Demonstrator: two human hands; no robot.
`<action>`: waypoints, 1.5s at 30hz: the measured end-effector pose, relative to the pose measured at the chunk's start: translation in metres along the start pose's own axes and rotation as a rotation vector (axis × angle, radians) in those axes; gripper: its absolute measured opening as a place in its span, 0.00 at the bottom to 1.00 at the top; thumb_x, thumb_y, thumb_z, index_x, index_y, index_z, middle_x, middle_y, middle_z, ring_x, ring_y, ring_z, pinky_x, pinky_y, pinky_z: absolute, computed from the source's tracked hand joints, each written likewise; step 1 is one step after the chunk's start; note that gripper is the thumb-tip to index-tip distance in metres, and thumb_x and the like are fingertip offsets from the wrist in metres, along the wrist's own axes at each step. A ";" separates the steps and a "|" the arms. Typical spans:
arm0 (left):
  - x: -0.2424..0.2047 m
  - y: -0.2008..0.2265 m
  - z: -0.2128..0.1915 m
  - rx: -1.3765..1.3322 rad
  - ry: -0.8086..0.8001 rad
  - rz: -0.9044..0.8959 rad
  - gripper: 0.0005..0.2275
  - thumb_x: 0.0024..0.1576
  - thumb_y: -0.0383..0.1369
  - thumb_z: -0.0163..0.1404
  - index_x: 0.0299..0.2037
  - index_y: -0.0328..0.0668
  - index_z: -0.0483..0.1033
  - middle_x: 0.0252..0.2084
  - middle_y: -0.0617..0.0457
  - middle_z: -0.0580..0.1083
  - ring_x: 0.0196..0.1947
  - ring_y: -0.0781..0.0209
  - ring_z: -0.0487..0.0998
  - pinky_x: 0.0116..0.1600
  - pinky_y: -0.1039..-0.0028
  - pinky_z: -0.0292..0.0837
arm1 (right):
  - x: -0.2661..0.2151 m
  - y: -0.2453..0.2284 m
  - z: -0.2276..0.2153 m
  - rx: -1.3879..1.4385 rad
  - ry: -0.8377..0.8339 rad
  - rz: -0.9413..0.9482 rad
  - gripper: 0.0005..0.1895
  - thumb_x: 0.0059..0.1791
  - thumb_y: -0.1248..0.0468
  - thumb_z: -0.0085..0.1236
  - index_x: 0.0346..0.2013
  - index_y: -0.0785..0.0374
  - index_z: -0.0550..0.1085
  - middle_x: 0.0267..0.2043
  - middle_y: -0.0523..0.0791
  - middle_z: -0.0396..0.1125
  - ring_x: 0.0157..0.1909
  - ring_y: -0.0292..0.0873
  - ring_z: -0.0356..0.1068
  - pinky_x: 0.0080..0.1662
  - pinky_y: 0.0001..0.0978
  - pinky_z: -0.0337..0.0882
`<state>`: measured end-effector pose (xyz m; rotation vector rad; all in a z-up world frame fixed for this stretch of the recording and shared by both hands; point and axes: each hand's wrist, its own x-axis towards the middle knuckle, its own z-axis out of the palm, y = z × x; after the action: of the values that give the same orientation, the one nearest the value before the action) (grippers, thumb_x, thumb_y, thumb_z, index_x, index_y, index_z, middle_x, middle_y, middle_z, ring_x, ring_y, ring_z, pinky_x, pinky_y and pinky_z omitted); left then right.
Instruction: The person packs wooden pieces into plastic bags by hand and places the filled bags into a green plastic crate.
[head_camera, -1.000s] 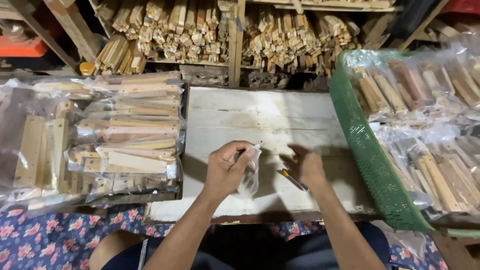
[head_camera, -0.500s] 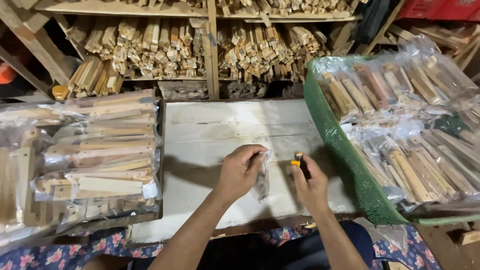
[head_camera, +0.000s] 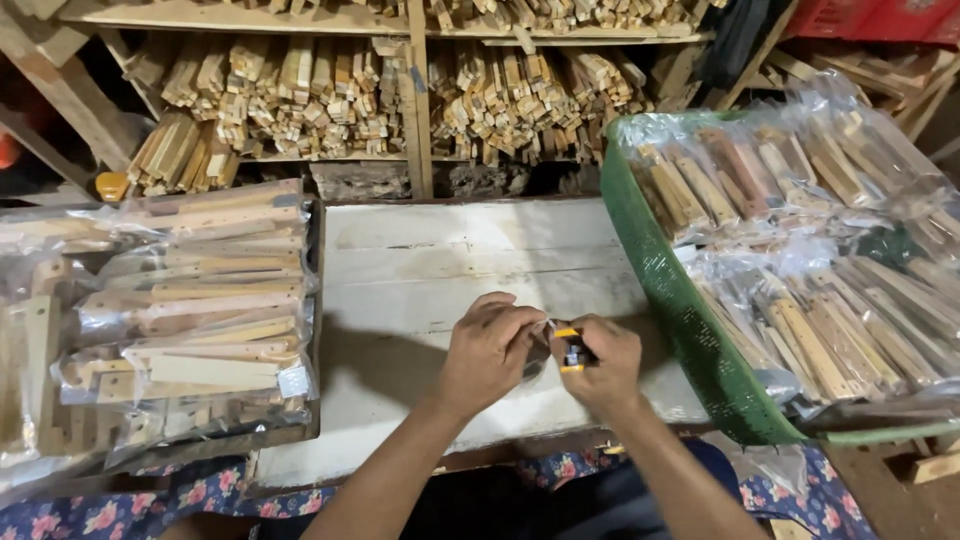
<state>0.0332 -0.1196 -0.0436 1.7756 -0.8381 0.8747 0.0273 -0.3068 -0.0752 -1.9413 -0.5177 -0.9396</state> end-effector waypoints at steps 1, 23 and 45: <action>-0.004 0.001 0.003 -0.003 -0.002 -0.002 0.08 0.55 0.20 0.53 0.41 0.40 0.80 0.27 0.50 0.79 0.30 0.51 0.82 0.55 0.60 0.77 | -0.003 -0.002 0.003 -0.003 0.000 0.003 0.08 0.40 0.68 0.71 0.20 0.58 0.78 0.14 0.42 0.65 0.15 0.46 0.64 0.23 0.29 0.66; -0.010 -0.021 0.008 0.034 -0.029 0.099 0.12 0.57 0.18 0.45 0.41 0.44 0.81 0.29 0.49 0.78 0.34 0.50 0.83 0.54 0.58 0.78 | 0.061 -0.046 -0.051 -0.614 -0.715 -0.293 0.26 0.51 0.40 0.51 0.55 0.53 0.69 0.56 0.43 0.66 0.49 0.47 0.74 0.37 0.40 0.77; 0.024 0.014 -0.042 -0.156 -0.548 -0.656 0.54 0.35 0.55 0.64 0.71 0.38 0.51 0.66 0.33 0.66 0.64 0.34 0.69 0.66 0.45 0.65 | 0.039 -0.010 -0.030 -0.028 -0.395 0.134 0.13 0.42 0.65 0.72 0.41 0.60 0.83 0.33 0.48 0.79 0.37 0.49 0.80 0.38 0.35 0.77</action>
<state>0.0253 -0.0889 -0.0046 1.9917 -0.5628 -0.1090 0.0326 -0.3280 -0.0304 -2.1681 -0.5905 -0.4802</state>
